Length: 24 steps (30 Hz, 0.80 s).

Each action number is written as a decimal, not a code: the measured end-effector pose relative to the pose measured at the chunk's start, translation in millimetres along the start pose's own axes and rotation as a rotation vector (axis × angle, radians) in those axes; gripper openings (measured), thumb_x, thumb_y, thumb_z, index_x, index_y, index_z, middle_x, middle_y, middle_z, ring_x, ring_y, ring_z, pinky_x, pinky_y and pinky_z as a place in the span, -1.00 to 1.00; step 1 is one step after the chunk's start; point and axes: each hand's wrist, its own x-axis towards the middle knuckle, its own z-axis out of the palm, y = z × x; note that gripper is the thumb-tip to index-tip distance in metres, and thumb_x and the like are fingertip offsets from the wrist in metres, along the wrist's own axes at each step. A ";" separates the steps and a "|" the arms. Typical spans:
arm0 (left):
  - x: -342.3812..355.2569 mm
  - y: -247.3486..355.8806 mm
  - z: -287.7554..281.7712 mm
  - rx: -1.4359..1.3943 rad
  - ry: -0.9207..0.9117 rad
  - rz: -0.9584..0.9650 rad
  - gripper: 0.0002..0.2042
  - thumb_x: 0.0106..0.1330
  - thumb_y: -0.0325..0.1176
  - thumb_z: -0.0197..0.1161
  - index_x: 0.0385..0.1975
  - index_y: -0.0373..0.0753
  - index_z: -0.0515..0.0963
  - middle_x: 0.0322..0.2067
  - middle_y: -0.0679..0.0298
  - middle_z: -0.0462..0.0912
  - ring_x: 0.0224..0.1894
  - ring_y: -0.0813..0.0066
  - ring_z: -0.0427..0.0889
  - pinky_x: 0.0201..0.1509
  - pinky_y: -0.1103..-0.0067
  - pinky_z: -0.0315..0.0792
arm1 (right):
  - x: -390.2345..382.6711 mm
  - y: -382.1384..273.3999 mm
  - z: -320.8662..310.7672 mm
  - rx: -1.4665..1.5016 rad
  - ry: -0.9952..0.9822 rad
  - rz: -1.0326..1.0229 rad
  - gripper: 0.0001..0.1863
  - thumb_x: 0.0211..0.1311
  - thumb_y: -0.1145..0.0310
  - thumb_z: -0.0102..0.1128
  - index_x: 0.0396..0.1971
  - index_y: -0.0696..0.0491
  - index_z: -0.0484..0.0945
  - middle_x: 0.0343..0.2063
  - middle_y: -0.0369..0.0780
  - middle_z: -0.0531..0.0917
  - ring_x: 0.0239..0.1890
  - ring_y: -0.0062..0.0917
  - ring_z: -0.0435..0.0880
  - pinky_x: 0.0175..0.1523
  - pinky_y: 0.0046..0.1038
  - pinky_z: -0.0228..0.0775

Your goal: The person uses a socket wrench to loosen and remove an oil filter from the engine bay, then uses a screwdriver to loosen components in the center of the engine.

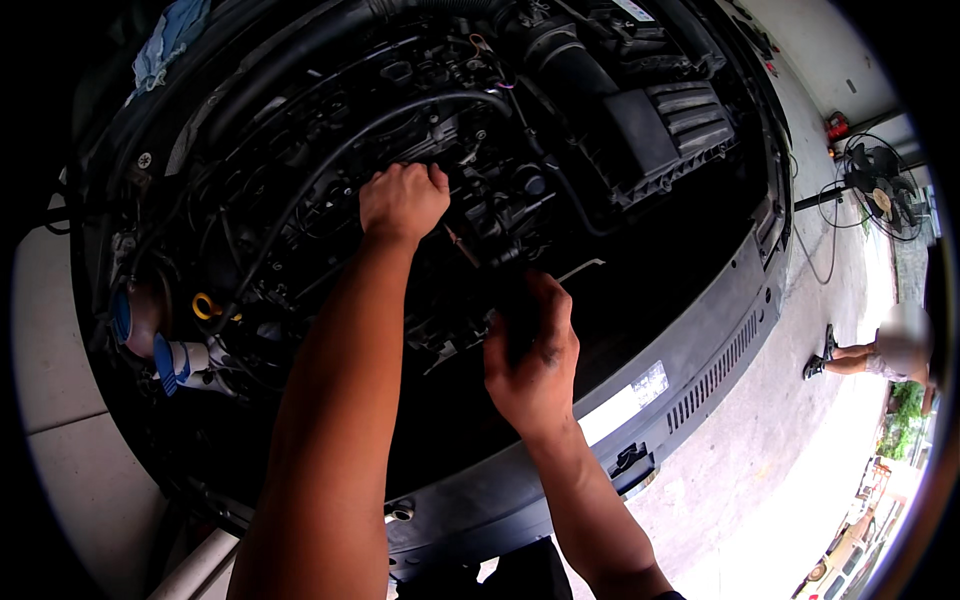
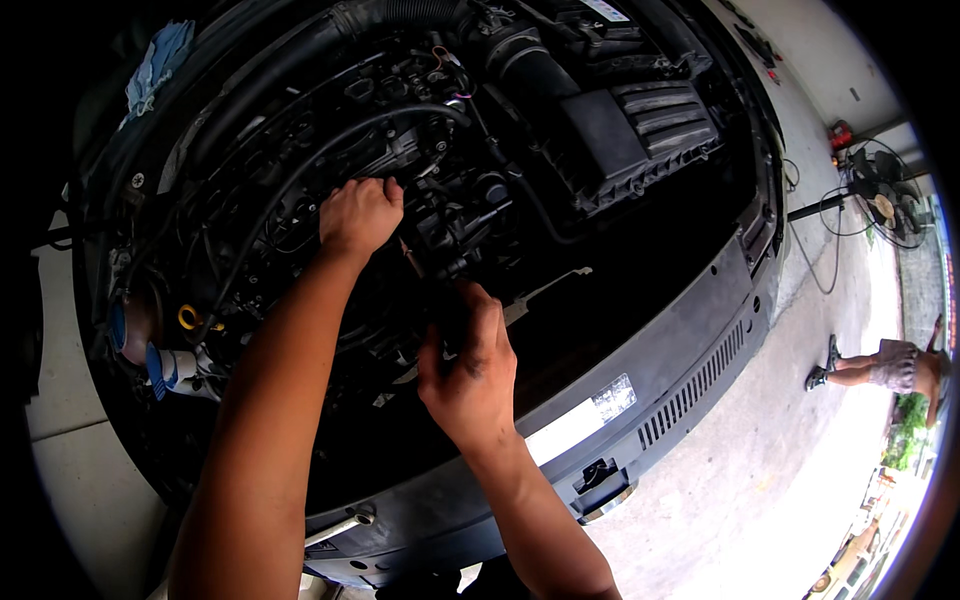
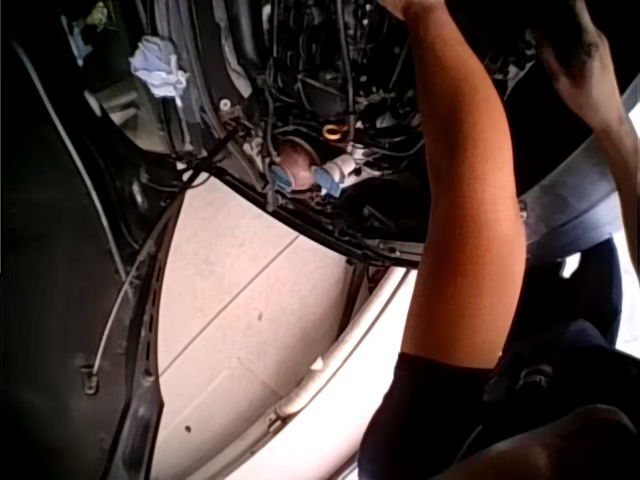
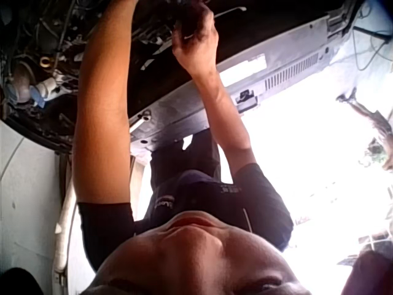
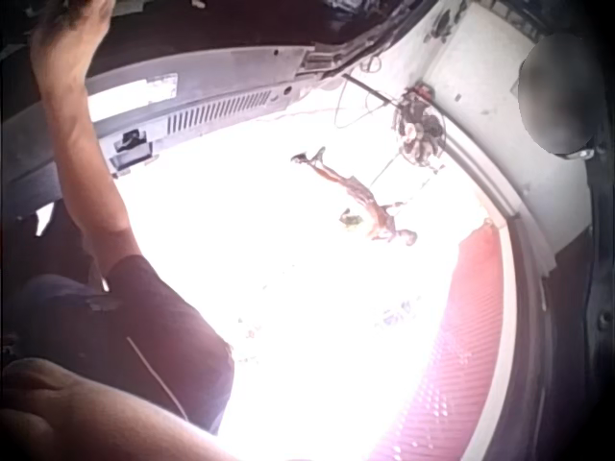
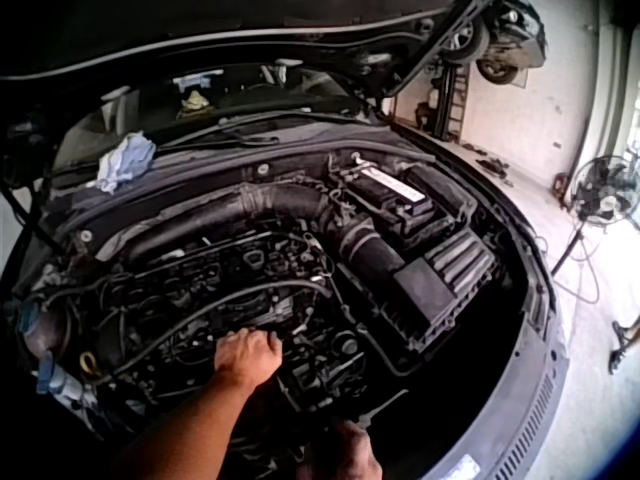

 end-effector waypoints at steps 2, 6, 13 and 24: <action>1.5 -1.3 0.4 -0.001 0.021 0.008 -0.59 0.33 -0.07 -0.06 -0.46 -0.19 0.69 -0.36 0.10 0.71 -0.18 0.09 0.68 -0.06 0.31 0.55 | -1.3 -0.8 -2.2 -0.021 0.007 -0.062 -0.56 0.25 0.49 0.14 0.10 0.20 0.27 -0.44 -0.01 0.60 -0.50 -0.22 0.66 -0.40 -0.35 0.47; 1.2 1.5 1.7 -0.009 0.009 0.003 -0.59 0.32 -0.07 -0.05 -0.47 -0.20 0.68 -0.35 0.09 0.71 -0.18 0.08 0.68 -0.05 0.30 0.55 | 0.5 -10.8 -7.9 0.065 -0.117 0.352 -0.53 0.13 0.56 0.19 0.06 0.19 0.31 -0.36 -0.03 0.59 -0.45 -0.20 0.66 -0.39 -0.32 0.48; 0.5 -3.1 -0.6 0.000 0.036 -0.005 -0.59 0.32 -0.07 -0.05 -0.47 -0.20 0.69 -0.35 0.08 0.71 -0.17 0.08 0.67 -0.05 0.30 0.55 | -2.3 -4.6 -4.9 0.068 -0.078 0.154 -0.54 0.04 0.58 0.25 0.00 0.17 0.39 -0.37 -0.08 0.55 -0.42 -0.21 0.61 -0.35 -0.33 0.47; -0.2 -1.6 0.8 0.009 0.067 0.002 -0.58 0.33 -0.06 -0.06 -0.46 -0.19 0.69 -0.36 0.09 0.71 -0.19 0.09 0.68 -0.04 0.31 0.54 | -5.4 9.3 1.3 0.112 -0.033 0.112 -0.60 0.04 0.50 0.31 -0.09 0.17 0.45 -0.35 -0.10 0.56 -0.41 -0.24 0.61 -0.36 -0.37 0.46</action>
